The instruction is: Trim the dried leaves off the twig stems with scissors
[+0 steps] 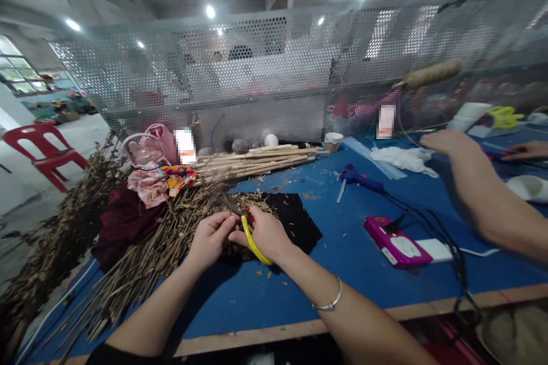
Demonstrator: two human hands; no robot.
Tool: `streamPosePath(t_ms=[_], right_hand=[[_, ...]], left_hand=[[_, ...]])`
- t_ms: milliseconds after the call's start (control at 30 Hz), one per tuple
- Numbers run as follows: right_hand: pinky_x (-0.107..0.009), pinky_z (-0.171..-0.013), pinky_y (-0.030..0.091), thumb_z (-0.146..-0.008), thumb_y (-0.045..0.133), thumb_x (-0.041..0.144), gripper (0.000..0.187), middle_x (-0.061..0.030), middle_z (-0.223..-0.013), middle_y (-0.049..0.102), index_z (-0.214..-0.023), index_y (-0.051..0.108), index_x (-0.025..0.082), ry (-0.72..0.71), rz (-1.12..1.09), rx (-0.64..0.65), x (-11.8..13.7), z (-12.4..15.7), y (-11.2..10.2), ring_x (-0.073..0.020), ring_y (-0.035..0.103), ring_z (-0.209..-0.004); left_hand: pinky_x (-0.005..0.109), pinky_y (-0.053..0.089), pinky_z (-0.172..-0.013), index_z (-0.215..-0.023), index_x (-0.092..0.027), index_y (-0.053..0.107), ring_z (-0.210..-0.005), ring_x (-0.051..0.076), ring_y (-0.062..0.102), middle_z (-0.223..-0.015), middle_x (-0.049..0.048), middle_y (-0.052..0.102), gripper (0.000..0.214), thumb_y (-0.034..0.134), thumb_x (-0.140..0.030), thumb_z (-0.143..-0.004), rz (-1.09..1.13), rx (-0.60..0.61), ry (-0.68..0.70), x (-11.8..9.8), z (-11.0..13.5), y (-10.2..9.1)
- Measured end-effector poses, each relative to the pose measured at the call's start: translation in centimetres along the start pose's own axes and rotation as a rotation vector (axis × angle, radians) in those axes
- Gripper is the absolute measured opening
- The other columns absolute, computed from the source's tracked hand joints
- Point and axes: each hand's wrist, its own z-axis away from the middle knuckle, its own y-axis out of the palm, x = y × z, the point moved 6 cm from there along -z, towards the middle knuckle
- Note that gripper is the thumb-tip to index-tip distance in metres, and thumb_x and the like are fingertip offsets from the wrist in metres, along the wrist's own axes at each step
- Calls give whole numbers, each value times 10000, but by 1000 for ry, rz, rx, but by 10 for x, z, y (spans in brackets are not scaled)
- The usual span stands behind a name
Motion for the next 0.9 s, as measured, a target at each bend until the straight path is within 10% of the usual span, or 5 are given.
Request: streamPosePath(t_ms=[900], right_hand=[[-332,-769,371,-617,675,531,587,-98,-987,534,-1030,466,169,-54,253,-26,9,0,-5,-230,512,-916]], left_hand=[[205,354,-559,-659,-129,610,-566,106,455,-586,0,548,302,484,-354,-815,-185,-86,26,10,-1,-4]])
